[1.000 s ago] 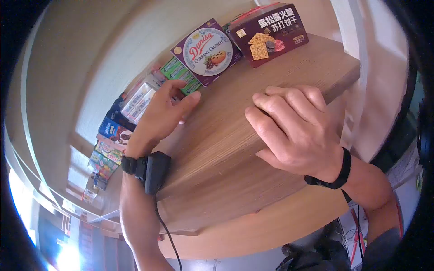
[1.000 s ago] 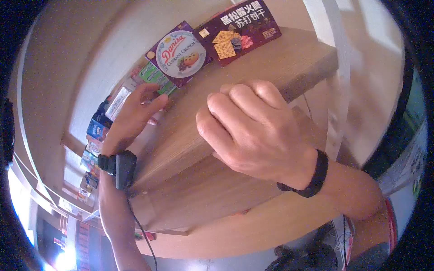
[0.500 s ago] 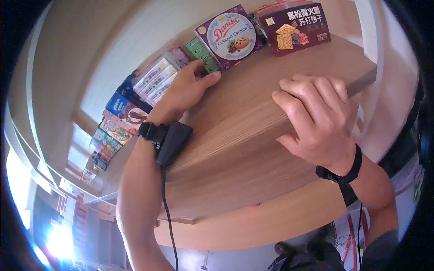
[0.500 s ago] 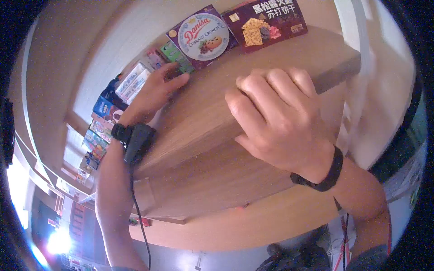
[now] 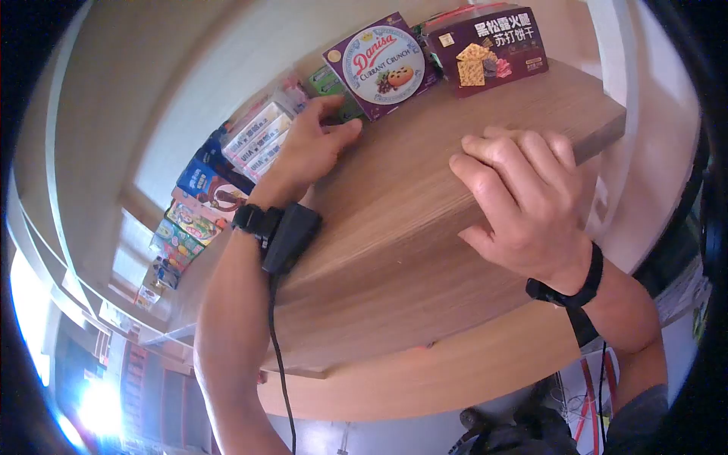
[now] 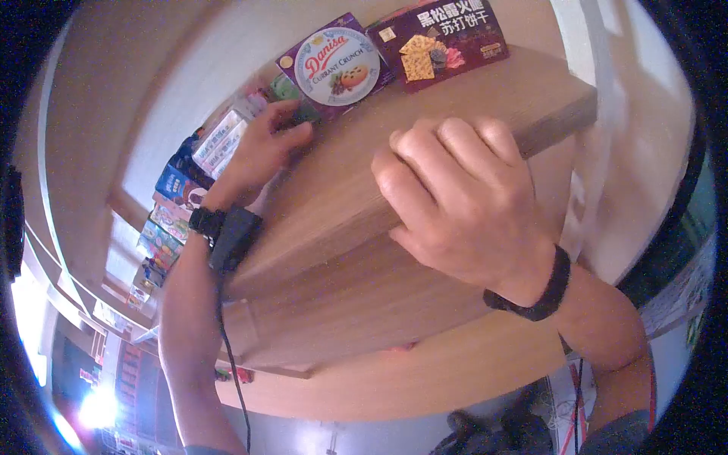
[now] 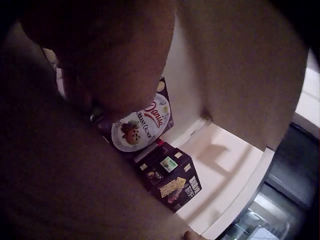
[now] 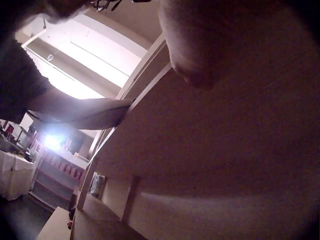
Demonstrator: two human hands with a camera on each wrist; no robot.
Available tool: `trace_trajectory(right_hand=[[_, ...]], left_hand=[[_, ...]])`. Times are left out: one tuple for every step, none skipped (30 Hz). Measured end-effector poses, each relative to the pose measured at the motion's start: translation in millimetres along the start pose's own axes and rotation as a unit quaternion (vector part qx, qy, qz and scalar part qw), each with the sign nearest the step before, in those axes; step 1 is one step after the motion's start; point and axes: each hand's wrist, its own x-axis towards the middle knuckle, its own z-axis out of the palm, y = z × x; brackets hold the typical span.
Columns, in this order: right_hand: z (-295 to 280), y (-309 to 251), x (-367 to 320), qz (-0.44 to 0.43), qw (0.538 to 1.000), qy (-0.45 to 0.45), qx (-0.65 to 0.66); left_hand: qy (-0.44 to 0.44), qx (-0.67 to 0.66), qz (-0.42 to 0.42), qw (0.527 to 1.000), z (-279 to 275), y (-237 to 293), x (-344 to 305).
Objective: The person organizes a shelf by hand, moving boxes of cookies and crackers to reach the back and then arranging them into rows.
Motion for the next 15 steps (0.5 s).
trace_trajectory(right_hand=[[-0.5,0.4,-0.1,0.001,1.0,-0.001,-0.003],[-0.7,0.8,-0.5,-0.001,1.0,-0.006,-0.002],[-0.8,1.3,-0.8,0.0,1.0,-0.007,-0.002],[-0.8,1.7,-1.1,0.0,1.0,-0.009,-0.002],[-0.8,1.8,-1.4,-0.004,1.0,-0.007,-0.006],[-0.4,2.1,-1.5,-0.005,1.0,-0.007,-0.008],[-0.1,2.4,-1.7,-0.007,1.0,-0.006,-0.01],[0.5,2.4,-2.2,-0.005,1.0,-0.005,-0.005],[0.0,2.1,-2.5,-0.004,1.0,-0.004,-0.002],[-0.5,1.8,-2.7,-0.003,1.0,-0.004,0.001],[-2.8,0.6,-1.8,0.002,1.0,-0.01,0.0],[-2.9,0.0,-1.6,0.004,1.0,-0.014,0.0],[-3.0,-0.6,-1.5,0.006,1.0,-0.017,0.0],[-1.9,-0.5,-1.5,0.008,1.0,-0.009,0.001],[-1.0,-0.7,-1.1,0.008,1.0,-0.005,0.002]], left_hand=[[0.023,-0.006,-0.008,1.0,-1.0,1.0,-0.1],[0.021,-0.004,-0.005,1.0,-2.6,1.7,0.2],[-0.007,-0.005,0.033,0.999,-4.5,2.2,0.5],[-0.035,-0.006,0.07,0.997,-4.9,3.1,0.5],[-0.037,-0.004,0.072,0.997,-2.2,8.1,-1.4],[-0.073,-0.001,0.08,0.994,1.8,15.9,-4.6],[-0.108,0.002,0.088,0.99,4.4,19.8,-5.9],[-0.109,0.001,0.087,0.99,5.9,17.6,-4.9],[-0.096,0.001,0.08,0.992,7.9,14.1,-3.7],[-0.083,0.002,0.072,0.994,9.1,11.8,-3.3],[-0.084,0.001,0.071,0.994,8.9,12.6,-4.0],[-0.066,0.02,0.035,0.997,7.7,15.2,-5.6],[-0.047,0.04,-0.001,0.998,6.7,15.9,-7.0],[-0.046,0.038,-0.003,0.998,6.2,14.5,-7.5],[-0.047,0.047,0.008,0.998,5.5,12.3,-6.5]])
